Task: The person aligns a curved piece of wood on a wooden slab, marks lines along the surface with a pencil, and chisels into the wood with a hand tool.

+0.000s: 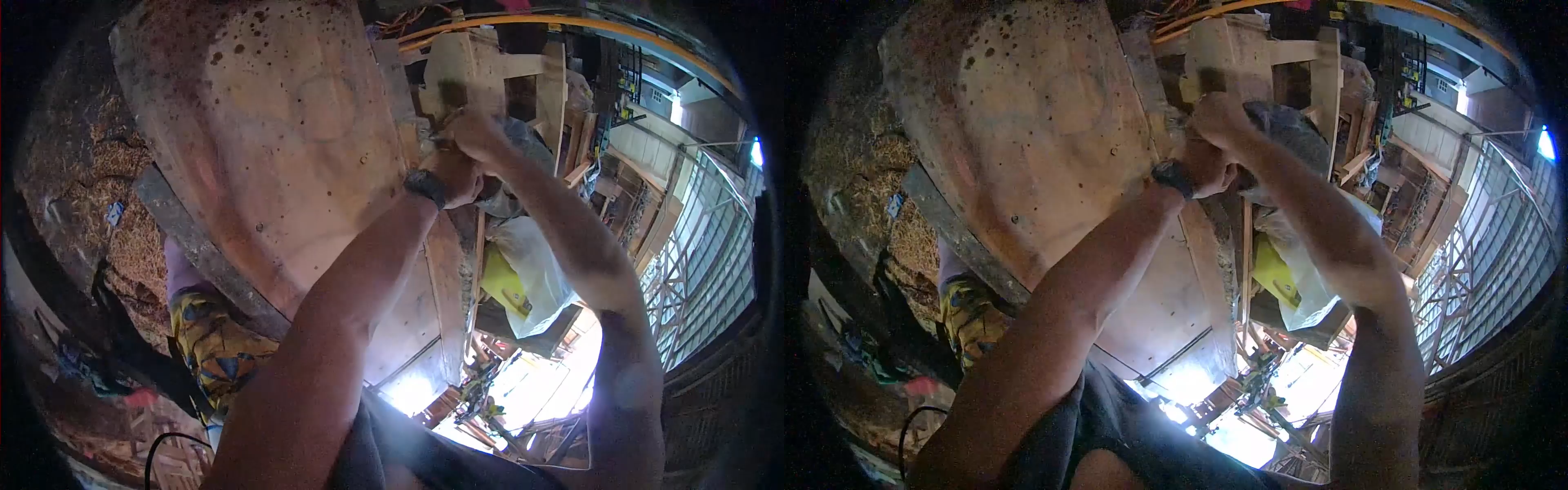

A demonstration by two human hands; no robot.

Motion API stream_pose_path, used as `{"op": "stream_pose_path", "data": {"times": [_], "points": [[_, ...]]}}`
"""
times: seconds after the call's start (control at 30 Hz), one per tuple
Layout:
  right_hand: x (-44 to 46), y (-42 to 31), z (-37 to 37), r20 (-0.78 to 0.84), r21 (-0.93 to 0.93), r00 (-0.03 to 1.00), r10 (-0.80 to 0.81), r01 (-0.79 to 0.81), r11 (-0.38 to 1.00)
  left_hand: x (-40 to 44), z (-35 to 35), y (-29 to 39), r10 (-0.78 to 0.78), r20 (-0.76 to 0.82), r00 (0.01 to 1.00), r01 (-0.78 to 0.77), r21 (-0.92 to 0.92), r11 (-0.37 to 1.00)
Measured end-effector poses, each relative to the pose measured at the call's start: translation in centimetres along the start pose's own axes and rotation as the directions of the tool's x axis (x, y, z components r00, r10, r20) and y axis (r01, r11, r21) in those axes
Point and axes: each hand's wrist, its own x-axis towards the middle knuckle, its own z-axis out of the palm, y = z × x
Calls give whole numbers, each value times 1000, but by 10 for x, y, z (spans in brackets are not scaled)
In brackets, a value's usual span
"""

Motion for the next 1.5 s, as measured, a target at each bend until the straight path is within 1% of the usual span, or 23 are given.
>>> {"op": "stream_pose_path", "data": {"times": [0.03,0.1,0.17,0.23,0.33,0.43,0.53,0.63,0.73,0.77,0.8,0.87,0.9,0.97,1.0,1.1,1.2,1.23,1.33,1.37,1.4,1.47,1.5], "points": [[6,9,4,52,-121,996,-74,80,989,1,-10,2,-40,165,986,50,-57,997],[11,18,6,195,-426,943,-268,328,843,-10,-15,7,-26,35,999,28,-58,998],[7,18,6,195,-575,918,-345,392,718,-14,-16,11,-4,-90,996,7,26,1000],[-20,3,15,2,-505,947,-321,278,817,-13,-8,10,37,-189,981,0,191,982],[-55,-25,2,-160,-263,917,-365,317,911,-15,-18,14,46,-196,979,-32,75,997],[-47,-15,-7,5,-410,797,-604,552,726,-22,-22,16,47,-191,980,-57,-47,997],[-51,-27,-9,-48,-223,905,-424,404,887,-18,-12,8,114,-95,989,-113,16,993],[-40,-18,14,-325,-53,916,-234,230,972,-21,-12,10,124,-123,985,-105,147,984],[-9,-3,18,-19,129,975,223,-219,967,-33,-37,15,136,-11,991,-134,95,986],[7,10,21,80,-197,996,30,-14,980,-36,-39,15,148,13,989,-148,100,984],[25,32,24,232,-474,965,-121,221,852,-35,-31,12,170,15,985,-171,138,976],[49,98,47,349,-169,875,-335,411,896,-37,-30,11,188,51,981,-194,182,964],[58,145,65,222,390,885,-410,305,869,-40,-35,11,180,81,980,-192,187,963],[54,153,66,44,629,902,-429,308,714,-45,-41,11,170,130,977,-193,197,961],[42,123,57,17,371,885,-465,426,825,-48,-42,12,175,138,975,-200,193,961],[59,152,83,-30,-56,807,-590,588,807,-59,-40,13,241,119,963,-260,180,949],[70,161,94,-227,90,687,-691,721,687,-82,-37,8,348,-36,937,-343,94,934],[70,162,96,-257,188,681,-686,731,656,-95,-36,6,357,-189,915,-353,58,934],[82,180,100,-191,403,726,-661,672,622,-128,-33,-1,98,-647,756,-198,-83,977],[88,189,102,-135,429,747,-651,636,641,-126,-28,-2,-152,-518,842,-93,-417,904],[94,197,103,-67,392,766,-640,609,689,-117,-21,-3,-354,-307,884,48,-692,721],[84,181,101,-30,457,941,-338,314,832,-103,-22,6,-450,93,888,199,-961,194],[68,143,86,-25,560,1000,-16,28,828,-97,-37,15,-383,212,899,198,-977,-75]]}}
